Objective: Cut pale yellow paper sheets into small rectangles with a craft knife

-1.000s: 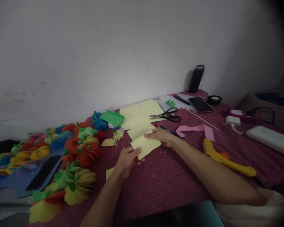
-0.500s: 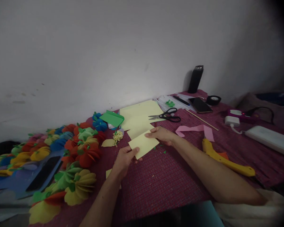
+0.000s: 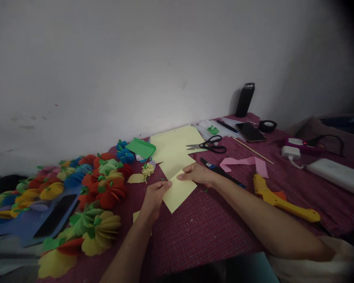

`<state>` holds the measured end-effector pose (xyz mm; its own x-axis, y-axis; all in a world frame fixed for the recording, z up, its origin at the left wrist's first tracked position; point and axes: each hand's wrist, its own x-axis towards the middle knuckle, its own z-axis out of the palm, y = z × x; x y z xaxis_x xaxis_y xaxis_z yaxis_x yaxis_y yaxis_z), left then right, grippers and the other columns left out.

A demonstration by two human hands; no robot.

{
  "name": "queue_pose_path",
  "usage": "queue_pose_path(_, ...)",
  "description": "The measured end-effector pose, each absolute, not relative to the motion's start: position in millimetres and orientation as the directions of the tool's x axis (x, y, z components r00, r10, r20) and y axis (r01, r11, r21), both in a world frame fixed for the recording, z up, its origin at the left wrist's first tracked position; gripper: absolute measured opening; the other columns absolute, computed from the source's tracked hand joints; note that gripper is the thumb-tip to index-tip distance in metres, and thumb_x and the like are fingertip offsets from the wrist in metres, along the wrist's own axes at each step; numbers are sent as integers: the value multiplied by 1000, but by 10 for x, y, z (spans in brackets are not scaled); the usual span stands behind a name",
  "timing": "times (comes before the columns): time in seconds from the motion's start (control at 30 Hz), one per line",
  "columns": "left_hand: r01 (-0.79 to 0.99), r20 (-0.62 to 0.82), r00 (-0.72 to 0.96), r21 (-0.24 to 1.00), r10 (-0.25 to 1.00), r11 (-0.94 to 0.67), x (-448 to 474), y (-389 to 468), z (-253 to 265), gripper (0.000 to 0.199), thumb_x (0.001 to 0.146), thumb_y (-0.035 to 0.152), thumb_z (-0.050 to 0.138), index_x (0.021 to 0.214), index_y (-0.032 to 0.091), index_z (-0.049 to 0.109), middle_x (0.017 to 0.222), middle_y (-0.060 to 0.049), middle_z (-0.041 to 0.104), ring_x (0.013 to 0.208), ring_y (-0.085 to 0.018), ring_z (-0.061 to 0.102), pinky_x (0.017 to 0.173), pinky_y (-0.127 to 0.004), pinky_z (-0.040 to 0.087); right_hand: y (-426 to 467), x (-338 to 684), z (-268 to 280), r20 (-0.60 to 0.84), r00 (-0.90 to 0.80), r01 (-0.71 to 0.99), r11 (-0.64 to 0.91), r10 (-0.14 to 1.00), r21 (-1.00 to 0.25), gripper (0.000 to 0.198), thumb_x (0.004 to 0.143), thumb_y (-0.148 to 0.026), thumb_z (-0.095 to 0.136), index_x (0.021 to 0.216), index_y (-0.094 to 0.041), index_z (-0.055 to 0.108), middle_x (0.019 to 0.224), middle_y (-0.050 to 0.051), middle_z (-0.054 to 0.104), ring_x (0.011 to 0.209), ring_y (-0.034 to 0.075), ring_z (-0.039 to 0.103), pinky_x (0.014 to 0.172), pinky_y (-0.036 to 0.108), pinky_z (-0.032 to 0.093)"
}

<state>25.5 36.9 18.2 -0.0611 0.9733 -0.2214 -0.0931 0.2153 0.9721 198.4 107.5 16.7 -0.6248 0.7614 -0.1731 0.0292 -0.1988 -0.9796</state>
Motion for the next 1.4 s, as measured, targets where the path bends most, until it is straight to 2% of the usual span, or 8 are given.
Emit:
queue_pose_path(0.27,-15,-192,-33,981,981,192,325,343,165,29,60,39,67,65,11,64,55,-1,60,46,-10,48,45,-20,33,1004,1885,160,-260,-582,38,-293,770,-955,29,51,-33,73,72,-15,64,62,0,64,50,10,55,48,21,43)
queue_pose_path(0.57,-9,-191,-50,982,980,191,305,353,174,28,60,39,67,66,11,64,53,0,59,45,-9,48,44,-19,31,1197,2087,176,-240,-524,29,-265,817,-964,28,55,-36,72,62,-12,60,55,1,61,45,6,50,42,17,38)
queue_pose_path(0.73,-26,-186,-71,982,980,185,244,349,197,29,61,40,65,67,12,63,55,-1,60,45,-10,50,44,-20,32,1316,2246,248,-190,-422,2,-209,886,-978,30,61,-40,67,66,-11,61,64,6,64,49,7,52,42,16,38)
queue_pose_path(0.83,-27,-195,-46,981,980,194,256,345,203,31,61,42,65,69,11,64,56,-2,61,45,-11,50,44,-20,33,1225,2155,250,-168,-500,20,-182,850,-983,31,63,-43,64,71,-13,63,67,4,65,52,8,53,45,17,39)
queue_pose_path(0.97,4,-205,1,979,979,205,280,337,225,31,60,42,66,67,11,63,55,-1,59,44,-10,48,43,-19,32,1086,1996,204,-145,-567,64,-132,811,-989,25,57,-36,69,65,-14,62,55,-2,59,46,7,48,44,18,36)
queue_pose_path(1.17,96,-266,128,962,955,255,287,323,261,32,64,43,63,70,11,65,52,-1,58,40,-9,45,40,-19,28,1041,1953,192,-131,-628,87,-98,767,-991,20,60,-32,66,62,-13,61,52,-4,56,45,5,45,44,17,33)
queue_pose_path(1.4,14,-226,161,974,961,226,239,344,229,35,65,45,61,68,10,65,64,-6,64,51,-13,54,46,-22,34,1151,2122,284,-235,-563,65,-241,793,-968,21,54,-30,70,59,-14,58,50,-3,58,42,7,48,42,19,34)
